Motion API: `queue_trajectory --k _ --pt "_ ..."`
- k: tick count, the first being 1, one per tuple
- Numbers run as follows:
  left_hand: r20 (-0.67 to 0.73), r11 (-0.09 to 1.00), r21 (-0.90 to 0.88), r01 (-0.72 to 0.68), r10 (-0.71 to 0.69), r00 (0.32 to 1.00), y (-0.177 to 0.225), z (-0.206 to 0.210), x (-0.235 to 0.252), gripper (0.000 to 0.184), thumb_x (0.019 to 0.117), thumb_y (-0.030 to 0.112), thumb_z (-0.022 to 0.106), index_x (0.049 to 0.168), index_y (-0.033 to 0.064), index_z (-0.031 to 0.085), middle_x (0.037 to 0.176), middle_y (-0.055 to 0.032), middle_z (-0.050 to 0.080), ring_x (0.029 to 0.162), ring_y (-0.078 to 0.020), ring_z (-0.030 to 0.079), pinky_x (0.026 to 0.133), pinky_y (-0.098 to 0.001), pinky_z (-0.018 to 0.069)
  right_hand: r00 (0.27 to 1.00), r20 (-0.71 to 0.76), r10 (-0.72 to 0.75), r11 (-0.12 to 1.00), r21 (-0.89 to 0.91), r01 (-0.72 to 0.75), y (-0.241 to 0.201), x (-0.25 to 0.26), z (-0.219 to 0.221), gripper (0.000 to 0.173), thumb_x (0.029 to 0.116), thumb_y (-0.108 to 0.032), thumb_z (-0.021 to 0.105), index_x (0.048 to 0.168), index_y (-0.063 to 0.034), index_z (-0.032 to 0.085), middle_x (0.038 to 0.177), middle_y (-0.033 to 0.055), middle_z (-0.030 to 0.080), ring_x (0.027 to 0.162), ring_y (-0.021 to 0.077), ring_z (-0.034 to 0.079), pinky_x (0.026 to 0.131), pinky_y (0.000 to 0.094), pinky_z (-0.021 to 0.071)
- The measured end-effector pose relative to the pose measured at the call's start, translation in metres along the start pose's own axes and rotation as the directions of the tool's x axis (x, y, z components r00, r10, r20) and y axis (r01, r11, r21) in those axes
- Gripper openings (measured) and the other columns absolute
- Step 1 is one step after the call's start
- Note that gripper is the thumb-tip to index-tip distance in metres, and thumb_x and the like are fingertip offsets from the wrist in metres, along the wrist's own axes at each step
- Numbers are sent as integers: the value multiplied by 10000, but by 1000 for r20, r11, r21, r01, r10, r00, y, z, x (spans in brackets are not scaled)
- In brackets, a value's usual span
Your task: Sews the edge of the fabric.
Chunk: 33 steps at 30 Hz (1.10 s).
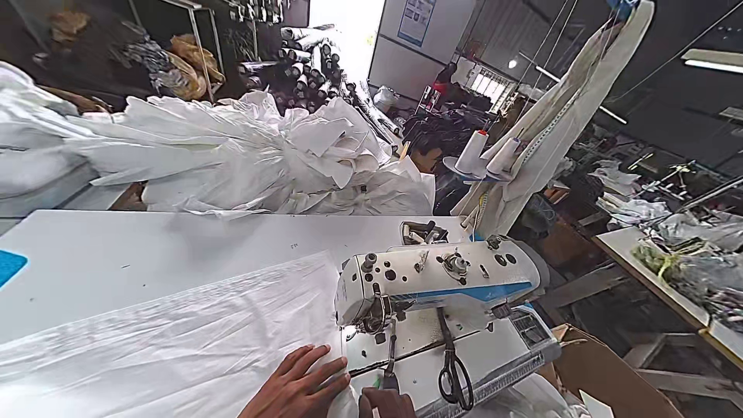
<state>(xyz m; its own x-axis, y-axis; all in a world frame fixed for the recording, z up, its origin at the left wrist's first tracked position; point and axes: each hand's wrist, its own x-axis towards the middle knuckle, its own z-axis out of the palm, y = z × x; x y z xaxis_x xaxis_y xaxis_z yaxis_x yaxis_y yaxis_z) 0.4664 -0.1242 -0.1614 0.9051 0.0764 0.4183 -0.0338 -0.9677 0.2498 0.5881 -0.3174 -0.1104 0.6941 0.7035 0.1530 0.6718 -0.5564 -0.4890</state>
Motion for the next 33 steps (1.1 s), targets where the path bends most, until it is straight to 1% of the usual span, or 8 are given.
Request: queue_trajectory --k 6,10,14,17,20,24,28,33 --pt "-66 998 57 -7 11 998 0 5 -1 357 1047 371 453 1339 411 654 1458 158 589 1412 -184 482 1144 -460 395 976 50 213 976 -59 -210 -18 14 16 290 930 -500 659 996 -270 825 863 -51 747 931 226 677 786 471 510" --pt "-6 1000 19 10 -10 1000 4 -5 1 376 1050 349 447 1372 377 639 1477 130 579 1424 -201 470 1162 -472 376 988 -31 150 983 -104 -153 -18 16 18 232 868 -465 715 910 -257 808 800 -73 729 840 205 681 698 469 513" --pt "49 998 -9 56 -55 997 10 -10 1 401 1059 333 428 1415 342 612 1492 111 572 1428 -209 467 1176 -480 355 989 -138 -53 979 -200 25 -17 8 27 155 891 -296 666 868 -173 757 796 -1 694 821 224 657 694 430 486" --pt "75 998 -14 68 -67 995 14 -14 0 401 1046 307 443 1385 288 656 1467 89 599 1422 -220 477 1188 -473 343 973 -145 -180 968 -204 149 -11 -5 29 179 956 -235 639 959 -122 779 851 46 703 773 198 690 610 336 556" --pt "92 998 -12 66 -64 994 12 -17 5 405 1027 304 456 1359 266 685 1469 75 601 1422 -240 475 1186 -480 338 983 -78 -164 986 -43 161 5 -11 18 190 977 -242 649 1025 -137 799 826 24 736 665 134 689 528 303 543" --pt "114 999 -2 45 -45 992 11 -18 8 405 1021 307 472 1361 247 683 1455 55 610 1408 -244 482 1170 -473 345 967 -74 -243 968 -89 236 11 -26 22 281 987 -184 591 1171 -128 797 640 11 651 491 142 584 412 311 428" --pt "134 1000 -22 22 -19 991 9 -20 9 394 1029 297 469 1357 282 688 1468 33 601 1404 -257 485 1168 -481 345 990 -34 -137 989 43 138 3 -26 18 317 981 -276 614 1199 -117 780 754 12 722 573 119 642 466 313 492" --pt "150 999 -35 15 -10 989 10 -22 9 390 1036 286 458 1349 298 690 1483 30 588 1416 -261 473 1166 -492 342 996 28 79 988 133 -82 -5 -1 11 281 1019 -380 595 981 -184 792 711 -68 687 552 51 587 500 289 481"
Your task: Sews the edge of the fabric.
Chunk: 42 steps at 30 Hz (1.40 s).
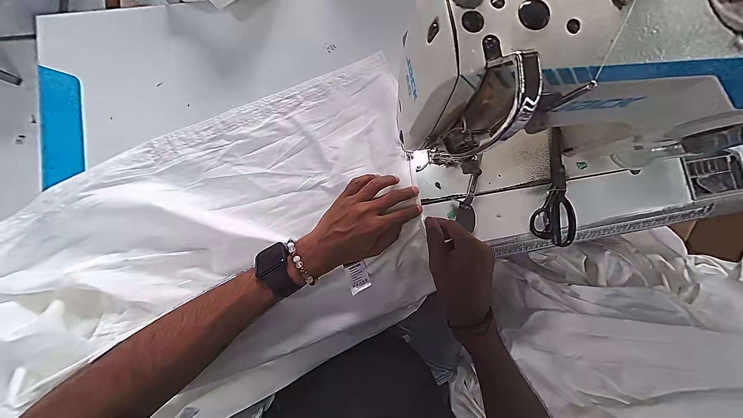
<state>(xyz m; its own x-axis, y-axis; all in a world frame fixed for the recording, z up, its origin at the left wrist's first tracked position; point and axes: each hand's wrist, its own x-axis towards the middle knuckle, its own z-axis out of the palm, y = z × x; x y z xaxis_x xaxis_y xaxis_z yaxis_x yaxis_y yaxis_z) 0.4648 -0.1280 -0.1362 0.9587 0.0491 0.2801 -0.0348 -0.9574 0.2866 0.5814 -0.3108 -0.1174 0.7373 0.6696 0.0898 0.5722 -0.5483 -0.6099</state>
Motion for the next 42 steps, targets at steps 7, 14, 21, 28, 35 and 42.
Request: queue_trajectory --k 7,14,21,28,35,42 --pt "-14 1000 7 15 -15 1000 1 0 -1 393 1032 292 474 1370 266 675 1474 41 594 1413 -251 471 1165 -476 343 1000 -8 -18 980 -197 16 -12 11 10 153 919 -306 679 890 -167 737 674 -34 649 584 126 610 504 360 466" --pt "-44 999 17 30 -30 999 0 2 0 398 1021 314 473 1342 244 696 1449 36 617 1392 -255 493 1150 -473 352 941 -27 -336 904 -289 315 8 -8 5 212 992 -213 605 1024 -122 794 736 23 721 566 151 657 447 316 475" --pt "1 999 -24 -39 39 999 -2 -1 0 352 1033 304 482 1287 329 724 1476 0 591 1410 -288 464 1146 -503 350 924 56 -379 847 -382 370 10 -19 3 313 988 -199 560 1189 -115 784 568 6 588 440 162 539 386 322 374" --pt "5 1000 17 -13 13 1000 -14 -4 10 358 1025 311 489 1296 330 722 1481 9 589 1431 -288 444 1161 -503 324 918 80 -387 835 -391 386 14 -1 4 353 995 -211 532 1255 -154 765 560 4 574 433 167 527 386 325 358" --pt "-52 998 59 -7 10 999 -46 -7 25 348 1013 314 521 1293 309 727 1330 -22 656 1324 -282 492 1117 -476 326 920 100 -379 824 -417 384 4 33 14 390 1006 -217 522 1349 -183 705 543 11 547 426 196 517 389 344 348" --pt "-75 975 71 -208 213 974 -101 -24 47 302 1015 329 532 1210 301 761 1261 -23 705 1299 -302 522 1078 -497 331 930 99 -354 837 -410 363 -13 64 24 371 1019 -238 528 1338 -176 706 554 20 563 437 216 533 389 362 347"
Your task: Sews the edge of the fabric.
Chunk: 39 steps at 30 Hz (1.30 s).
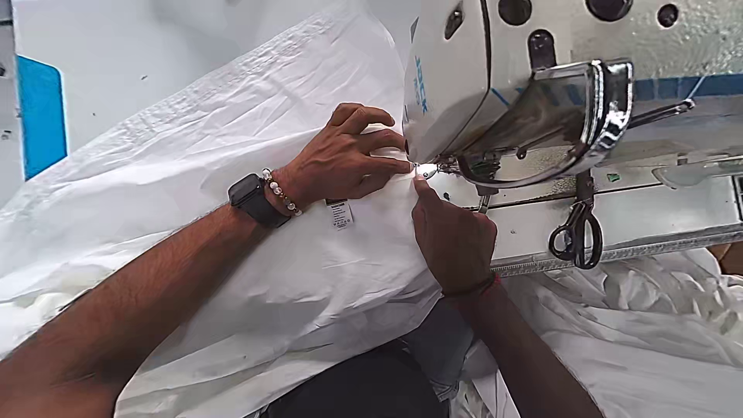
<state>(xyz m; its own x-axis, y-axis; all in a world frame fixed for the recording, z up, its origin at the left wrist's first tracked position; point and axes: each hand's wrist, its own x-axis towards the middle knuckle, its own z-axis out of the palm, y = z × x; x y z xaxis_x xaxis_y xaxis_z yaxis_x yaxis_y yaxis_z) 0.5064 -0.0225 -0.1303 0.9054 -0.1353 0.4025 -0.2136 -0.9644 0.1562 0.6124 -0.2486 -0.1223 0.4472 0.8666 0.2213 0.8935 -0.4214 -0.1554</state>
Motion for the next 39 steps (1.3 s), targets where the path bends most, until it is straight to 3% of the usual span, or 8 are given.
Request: queue_trajectory --k 5,8,11,19,26,30,35,39 --pt "44 993 94 -68 64 997 -23 -8 11 283 1035 335 518 1153 290 770 1254 -32 702 1301 -306 524 1095 -509 315 998 6 65 998 -10 -65 -9 12 4 334 1021 -235 533 1282 -152 724 578 32 593 468 219 579 399 370 381" --pt "115 955 192 227 -251 961 37 -23 18 241 1022 202 518 1106 191 744 1262 -78 670 1309 -333 513 1095 -522 340 986 -95 134 989 79 -127 -10 6 14 328 1020 -224 548 1283 -177 738 641 26 623 503 205 592 412 362 407" --pt "109 799 -168 577 -567 816 104 -7 6 276 933 218 522 1103 127 719 1318 -43 650 1322 -253 527 1093 -433 430 958 -98 270 945 214 -245 -9 -2 11 242 1025 -281 591 1194 -147 702 805 44 686 580 214 634 462 402 478" --pt "159 958 -166 233 -207 965 37 0 -23 297 1022 309 455 1087 147 696 1455 52 602 1402 -205 469 1114 -414 374 968 -14 249 937 257 -237 -7 -7 2 283 1049 -234 508 1214 -150 722 614 25 605 499 217 571 453 419 435" --pt "153 959 67 276 -283 947 46 -2 -18 364 1042 303 401 1218 138 675 1506 5 556 1424 -252 450 1149 -430 348 970 -13 242 969 -38 -242 -27 -4 8 396 1018 -214 499 1368 -212 684 605 28 638 474 232 599 422 410 425" --pt "-35 667 156 728 -733 679 148 -24 -32 447 1017 411 470 1360 174 633 1607 -55 443 1520 -333 323 1230 -597 202 975 -104 195 976 -76 -203 -25 -13 14 411 1004 -236 520 1387 -247 670 703 11 644 579 209 618 468 371 444" --pt "-47 248 244 937 -963 267 162 -41 -141 723 1023 685 202 1590 281 399 1637 -44 404 1540 -407 262 1165 -779 83 984 -85 154 988 39 -151 -18 -41 13 435 1041 -445 500 1456 -355 595 1281 137 629 1195 328 556 972 530 405" --pt "133 665 261 700 -743 656 40 -73 -198 720 982 732 239 1588 371 384 1680 88 309 1571 -263 213 1231 -591 182 982 23 185 983 -18 -185 -34 -52 16 722 981 -725 367 1543 -291 495 1572 126 471 1415 367 435 1143 611 291"
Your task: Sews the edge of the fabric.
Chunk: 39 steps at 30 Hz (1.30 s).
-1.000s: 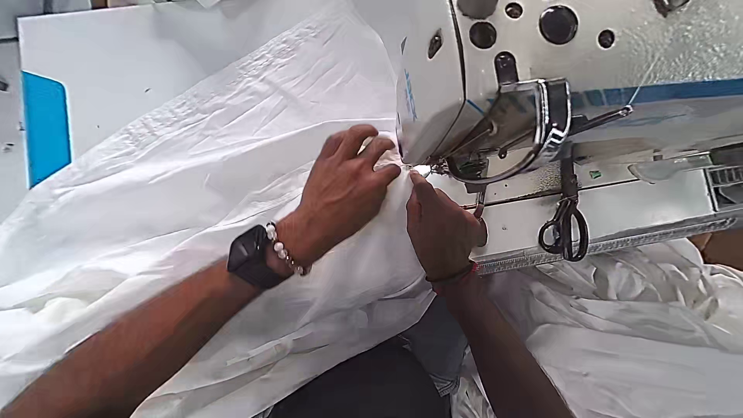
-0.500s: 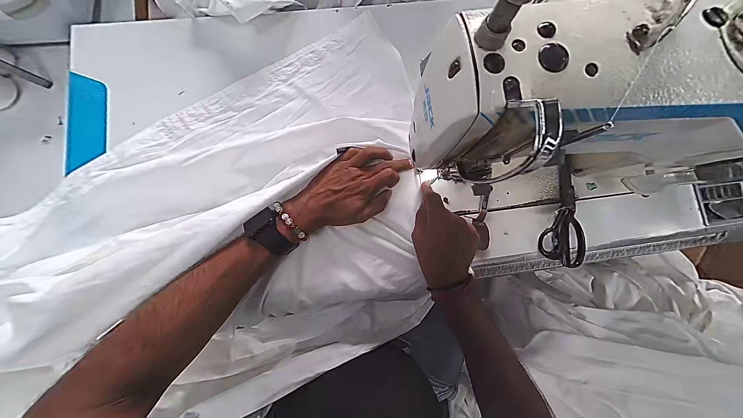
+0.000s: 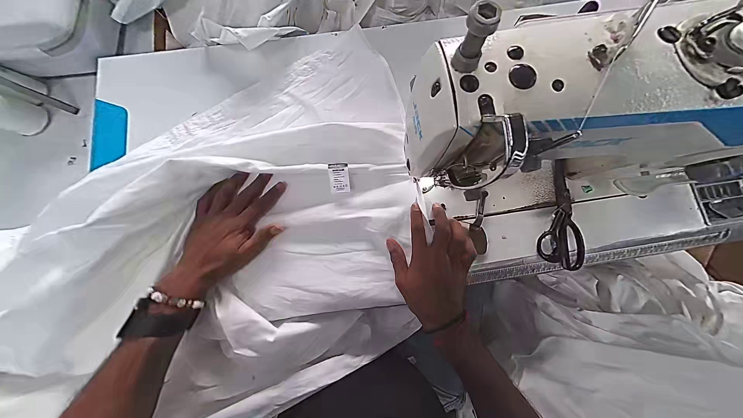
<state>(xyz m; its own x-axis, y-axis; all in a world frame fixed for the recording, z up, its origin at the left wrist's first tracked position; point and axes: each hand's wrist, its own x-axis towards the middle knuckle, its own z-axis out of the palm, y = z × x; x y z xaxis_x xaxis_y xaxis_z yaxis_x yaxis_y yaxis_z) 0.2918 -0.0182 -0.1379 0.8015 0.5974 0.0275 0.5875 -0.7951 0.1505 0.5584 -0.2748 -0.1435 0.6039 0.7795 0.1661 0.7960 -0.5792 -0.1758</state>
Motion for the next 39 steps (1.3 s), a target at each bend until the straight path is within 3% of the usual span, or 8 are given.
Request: queue_trajectory --k 3,5,8,19,26,32,35,39 --pt "177 994 33 -107 100 979 -21 -32 59 831 883 826 432 1557 340 428 1622 16 403 1519 -318 323 1148 -648 329 998 52 -28 998 52 26 0 -1 -9 726 990 -717 356 1527 -258 521 1580 129 462 1428 387 426 1152 633 292" --pt "129 975 -53 -216 221 967 34 -55 87 579 870 579 714 1298 192 668 1316 -112 635 1267 -398 555 947 -659 465 998 -55 -25 979 202 36 19 7 -22 484 1025 -523 496 1329 -206 701 1351 74 662 1241 307 593 1017 535 457" --pt "-169 846 -409 -341 298 940 145 -39 105 212 974 224 601 1087 117 746 1127 -25 723 1151 -205 628 1012 -422 490 977 -207 48 955 296 16 67 29 -37 242 1003 -205 574 1148 -119 747 1045 89 722 955 274 675 785 453 563" --pt "-226 780 -221 -586 543 809 159 26 118 400 1037 241 465 1372 153 665 1448 -8 615 1396 -227 509 1175 -439 384 976 -196 -99 955 258 149 53 59 -4 238 1013 -308 621 1164 -200 771 1019 78 687 944 255 652 766 403 546" --pt "-170 709 -189 -680 658 733 140 23 140 428 1039 318 436 1414 290 639 1439 51 605 1375 -212 485 1145 -439 351 935 -199 -292 932 161 325 33 28 3 366 988 -192 530 1291 -277 718 1391 -110 657 1330 177 543 1053 438 401" --pt "-207 777 -156 -610 578 790 159 27 128 424 1020 467 491 1371 317 676 1383 -20 630 1340 -263 489 1133 -480 318 943 -323 -73 979 156 129 29 25 3 222 957 -211 575 1010 -206 791 1089 -58 770 1025 166 665 882 410 436" --pt "-198 889 -125 -441 413 889 184 35 102 574 991 608 481 1451 288 604 1517 -28 531 1437 -266 422 1211 -516 267 982 -149 115 968 240 -77 32 40 -6 319 955 -432 607 918 -138 727 992 89 648 954 284 614 796 463 492" --pt "-227 898 -147 -416 378 897 188 35 91 446 1023 404 498 1388 202 658 1507 -27 561 1446 -273 444 1213 -523 292 990 62 124 943 305 -137 8 65 -30 249 845 -273 713 699 -96 615 1047 111 686 1006 306 647 786 501 521"
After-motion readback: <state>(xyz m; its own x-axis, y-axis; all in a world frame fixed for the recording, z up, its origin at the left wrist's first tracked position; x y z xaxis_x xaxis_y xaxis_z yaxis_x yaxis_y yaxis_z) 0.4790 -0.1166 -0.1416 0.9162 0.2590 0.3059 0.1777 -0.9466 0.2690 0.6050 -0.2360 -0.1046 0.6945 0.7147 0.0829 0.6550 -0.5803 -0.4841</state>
